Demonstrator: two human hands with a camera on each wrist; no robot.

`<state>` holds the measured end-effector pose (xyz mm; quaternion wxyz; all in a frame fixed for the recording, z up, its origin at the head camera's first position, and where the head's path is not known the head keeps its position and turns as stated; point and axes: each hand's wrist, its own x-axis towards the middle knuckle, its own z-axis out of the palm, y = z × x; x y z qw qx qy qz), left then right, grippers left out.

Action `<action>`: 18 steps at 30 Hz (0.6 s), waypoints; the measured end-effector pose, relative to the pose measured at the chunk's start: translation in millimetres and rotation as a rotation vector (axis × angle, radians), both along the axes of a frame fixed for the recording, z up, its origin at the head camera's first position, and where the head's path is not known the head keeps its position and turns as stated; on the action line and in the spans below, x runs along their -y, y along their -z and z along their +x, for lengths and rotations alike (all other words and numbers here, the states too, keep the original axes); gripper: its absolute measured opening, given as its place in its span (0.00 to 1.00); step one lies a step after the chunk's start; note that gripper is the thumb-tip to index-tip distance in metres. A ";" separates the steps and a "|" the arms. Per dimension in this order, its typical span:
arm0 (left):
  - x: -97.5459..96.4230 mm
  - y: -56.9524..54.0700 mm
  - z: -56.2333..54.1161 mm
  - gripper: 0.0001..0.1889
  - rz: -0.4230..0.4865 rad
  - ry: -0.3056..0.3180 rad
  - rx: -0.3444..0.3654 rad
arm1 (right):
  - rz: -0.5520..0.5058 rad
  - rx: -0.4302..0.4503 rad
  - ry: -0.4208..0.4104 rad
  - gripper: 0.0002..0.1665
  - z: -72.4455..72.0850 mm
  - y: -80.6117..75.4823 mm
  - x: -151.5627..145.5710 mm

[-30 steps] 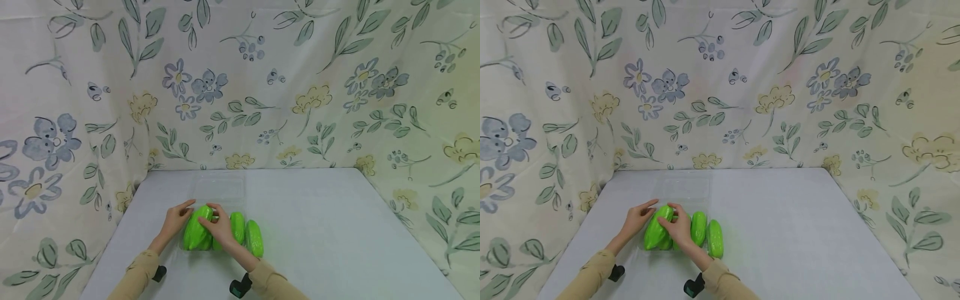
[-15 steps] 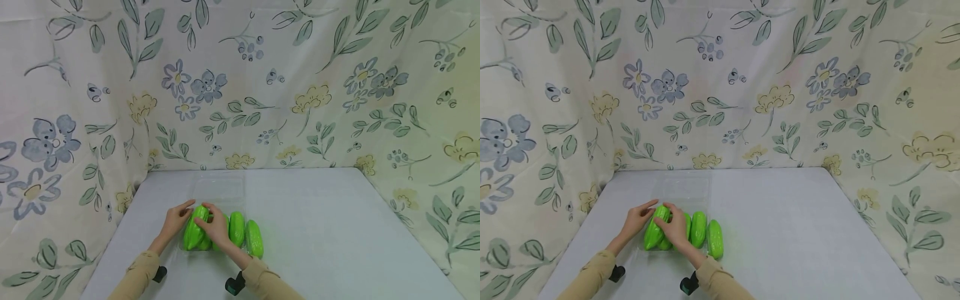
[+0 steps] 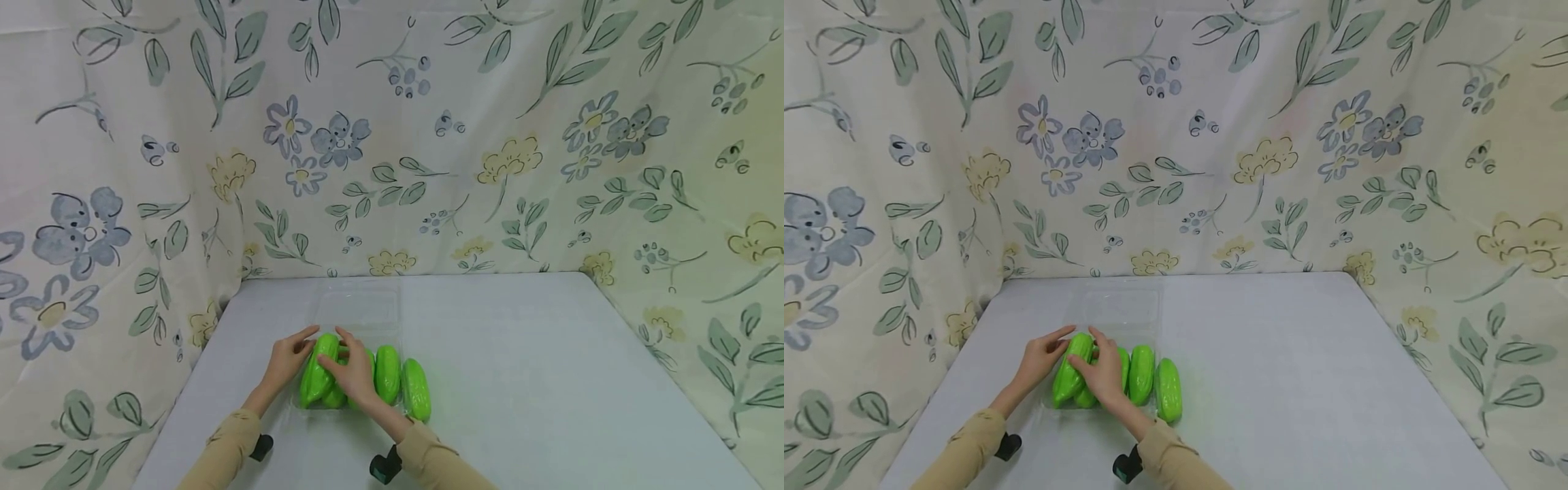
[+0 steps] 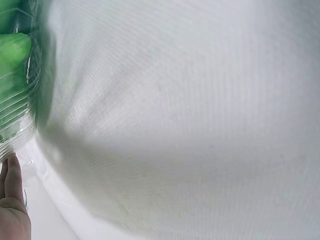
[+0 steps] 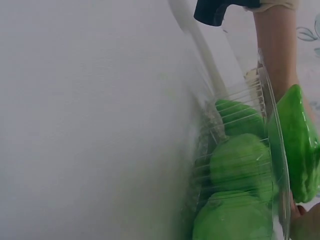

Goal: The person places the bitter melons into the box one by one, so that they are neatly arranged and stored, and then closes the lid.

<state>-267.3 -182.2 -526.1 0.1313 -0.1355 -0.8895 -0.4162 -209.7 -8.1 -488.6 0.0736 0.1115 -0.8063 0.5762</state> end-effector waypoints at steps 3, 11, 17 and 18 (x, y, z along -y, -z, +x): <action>-0.6 -0.5 -0.3 0.17 -0.001 -0.004 0.005 | -0.025 -0.007 0.012 0.35 1.0 1.7 -0.7; 0.2 0.5 0.0 0.18 0.014 0.008 0.001 | -0.059 -0.030 0.026 0.31 4.8 3.7 -1.4; 0.1 -0.9 0.2 0.18 0.025 0.019 0.016 | -0.064 -0.064 0.024 0.29 5.4 4.2 -1.7; 0.0 -1.2 0.2 0.18 0.025 0.017 0.020 | -0.064 -0.065 0.022 0.29 5.6 3.9 -1.8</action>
